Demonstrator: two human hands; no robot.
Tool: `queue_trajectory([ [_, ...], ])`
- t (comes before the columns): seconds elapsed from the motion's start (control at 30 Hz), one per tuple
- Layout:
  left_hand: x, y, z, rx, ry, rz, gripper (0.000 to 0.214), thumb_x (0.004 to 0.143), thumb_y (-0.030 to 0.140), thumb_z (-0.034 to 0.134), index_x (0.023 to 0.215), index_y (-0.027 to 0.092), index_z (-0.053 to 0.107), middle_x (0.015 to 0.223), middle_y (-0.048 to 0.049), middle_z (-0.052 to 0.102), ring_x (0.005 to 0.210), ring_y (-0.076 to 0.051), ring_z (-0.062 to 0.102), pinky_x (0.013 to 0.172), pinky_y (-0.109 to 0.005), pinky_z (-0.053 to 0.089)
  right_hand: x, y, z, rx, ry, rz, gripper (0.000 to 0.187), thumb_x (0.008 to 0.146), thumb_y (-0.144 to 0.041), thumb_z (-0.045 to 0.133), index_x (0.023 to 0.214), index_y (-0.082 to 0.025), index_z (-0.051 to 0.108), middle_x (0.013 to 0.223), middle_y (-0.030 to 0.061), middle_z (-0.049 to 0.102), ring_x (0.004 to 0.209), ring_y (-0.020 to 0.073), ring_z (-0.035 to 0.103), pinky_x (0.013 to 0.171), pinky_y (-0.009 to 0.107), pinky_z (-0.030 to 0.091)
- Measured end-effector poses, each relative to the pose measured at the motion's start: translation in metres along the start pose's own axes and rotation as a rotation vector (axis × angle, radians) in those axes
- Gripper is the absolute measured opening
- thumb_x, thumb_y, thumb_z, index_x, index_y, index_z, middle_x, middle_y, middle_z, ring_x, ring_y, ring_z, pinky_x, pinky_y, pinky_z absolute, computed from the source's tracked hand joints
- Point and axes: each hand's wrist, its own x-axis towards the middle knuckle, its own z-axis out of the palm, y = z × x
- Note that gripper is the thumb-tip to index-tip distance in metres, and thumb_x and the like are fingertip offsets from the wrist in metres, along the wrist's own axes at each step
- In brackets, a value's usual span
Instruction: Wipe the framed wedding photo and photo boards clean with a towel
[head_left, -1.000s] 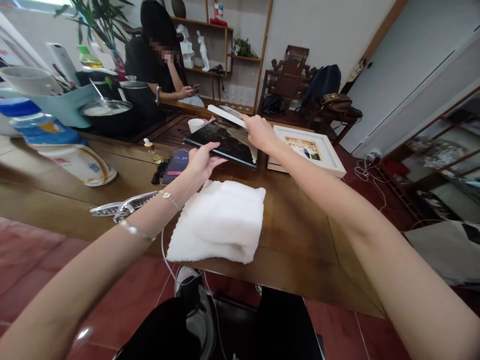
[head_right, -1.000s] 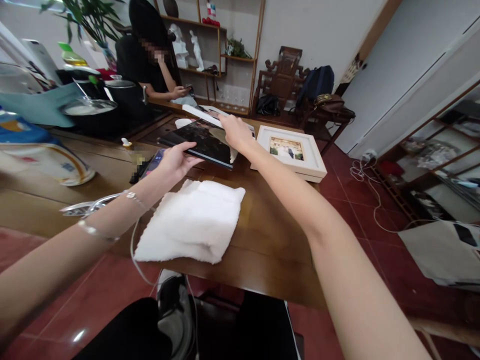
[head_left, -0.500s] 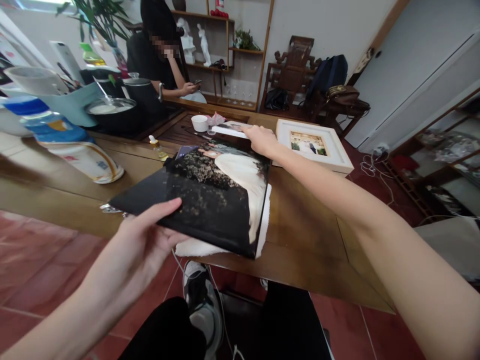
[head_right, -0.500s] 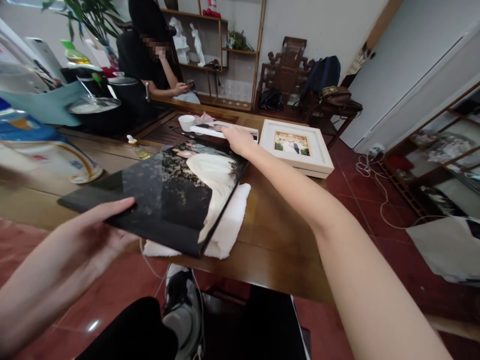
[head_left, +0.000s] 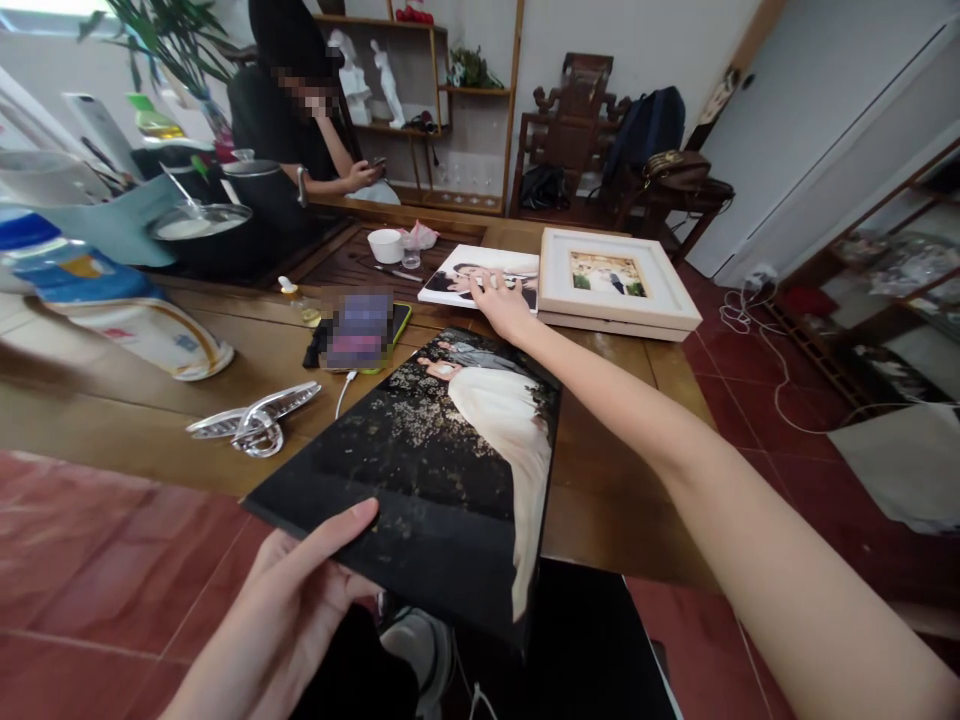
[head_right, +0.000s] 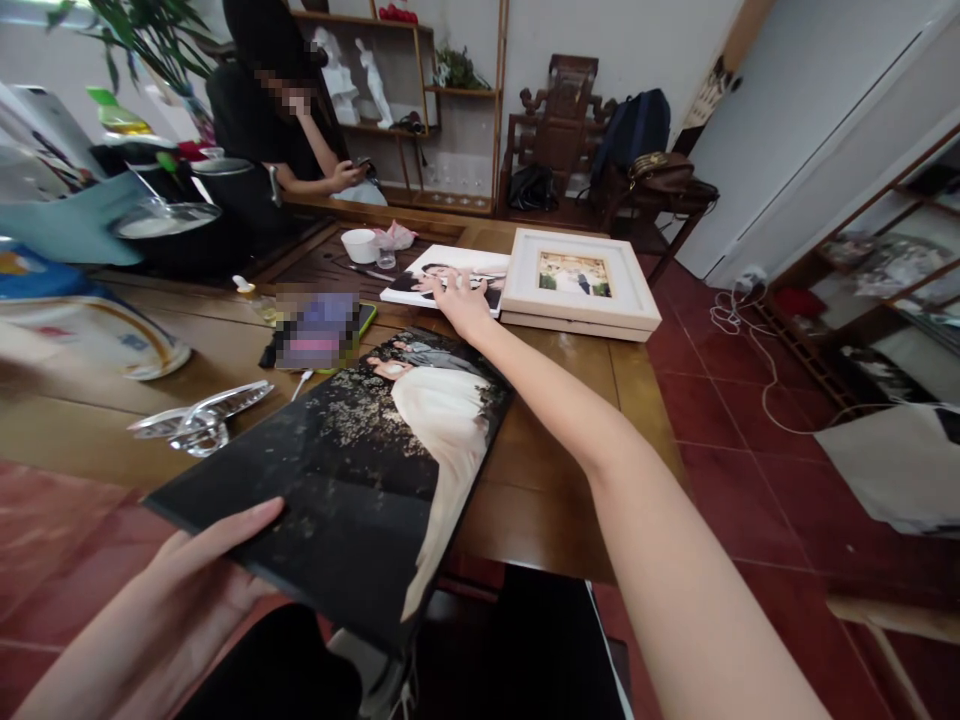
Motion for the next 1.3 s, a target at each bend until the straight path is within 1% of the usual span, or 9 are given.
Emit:
queue_trajectory([
  [0.23,0.001,-0.002,0.000,0.049,-0.015,-0.015,0.021,0.058,0.019,0.076,0.078,0.024,0.072,0.092,-0.0016,0.077,0.080,-0.028,0.074,0.064,-0.029,0.065,0.004,0.000,0.013,0.072,-0.060,0.065,0.058,0.091,-0.002,0.024,0.147,-0.015,0.033,0.156,0.0193,0.027,0.142,0.0416,0.024,0.101,0.075,0.029],
  [0.4,0.005,-0.008,-0.005,0.046,-0.059,-0.005,0.026,0.059,0.022,0.079,0.082,0.030,0.073,0.099,0.0029,0.076,0.108,-0.027,0.067,0.080,-0.025,0.062,0.009,0.003,0.013,0.147,-0.110,0.074,0.058,0.095,-0.034,0.044,0.147,-0.012,0.031,0.157,0.0238,0.022,0.141,0.0490,0.020,0.099,0.079,0.024],
  [0.47,0.009,-0.011,-0.008,0.046,-0.084,-0.006,0.026,0.057,0.023,0.081,0.082,0.028,0.073,0.098,0.0016,0.077,0.106,-0.028,0.068,0.077,-0.026,0.063,0.009,0.004,0.011,0.170,-0.137,0.073,0.065,0.094,-0.043,0.047,0.147,-0.011,0.030,0.157,0.0260,0.020,0.141,0.0494,0.019,0.099,0.079,0.023],
  [0.63,0.018,-0.017,-0.015,0.041,-0.164,-0.041,0.027,0.054,0.029,0.087,0.078,0.024,0.075,0.092,0.0000,0.077,0.079,-0.028,0.074,0.058,-0.031,0.064,0.007,0.004,0.003,0.180,-0.160,0.073,0.066,0.095,-0.043,0.046,0.148,-0.010,0.027,0.158,0.0255,0.016,0.143,0.0486,0.015,0.102,0.078,0.021],
  [0.93,0.019,-0.019,-0.017,0.039,-0.176,-0.060,0.029,0.055,0.030,0.086,0.082,0.026,0.075,0.093,-0.0002,0.077,0.090,-0.029,0.073,0.063,-0.029,0.064,0.008,0.004,-0.001,0.242,-0.310,0.090,0.070,0.094,-0.035,0.044,0.153,-0.011,0.015,0.160,0.0209,0.006,0.144,0.0478,0.009,0.104,0.076,0.017],
  [1.03,0.019,-0.018,-0.017,0.034,-0.133,-0.061,0.027,0.055,0.025,0.086,0.078,0.029,0.073,0.091,0.0037,0.077,0.092,-0.026,0.073,0.066,-0.024,0.064,0.009,0.013,-0.011,0.348,-0.267,0.058,0.073,0.092,-0.037,0.049,0.152,-0.010,0.018,0.160,0.0206,0.013,0.145,0.0431,0.016,0.109,0.069,0.020],
  [1.13,0.018,-0.011,-0.021,0.040,-0.113,-0.085,0.029,0.054,0.022,0.085,0.079,0.030,0.073,0.092,0.0051,0.077,0.090,-0.027,0.073,0.066,-0.027,0.065,-0.004,0.032,-0.035,0.526,-0.016,0.013,0.061,0.094,-0.036,0.044,0.148,-0.009,0.031,0.151,0.0207,0.037,0.139,0.0337,0.036,0.111,0.055,0.030],
  [1.2,0.017,-0.006,-0.025,0.058,-0.111,-0.090,0.033,0.056,0.022,0.084,0.086,0.031,0.073,0.096,0.0041,0.077,0.091,-0.029,0.073,0.068,-0.029,0.065,-0.027,0.049,-0.055,0.628,0.104,0.049,0.052,0.094,-0.035,0.044,0.140,-0.011,0.045,0.138,0.0177,0.055,0.129,0.0320,0.049,0.106,0.053,0.037],
  [1.3,0.018,0.002,-0.033,0.083,-0.092,-0.057,0.040,0.056,0.022,0.083,0.094,0.033,0.073,0.101,0.0042,0.076,0.097,-0.026,0.072,0.072,-0.023,0.063,-0.078,0.073,-0.076,0.740,0.098,0.178,0.038,0.091,-0.037,0.050,0.116,-0.014,0.066,0.117,0.0131,0.069,0.114,0.0311,0.059,0.101,0.051,0.042],
])
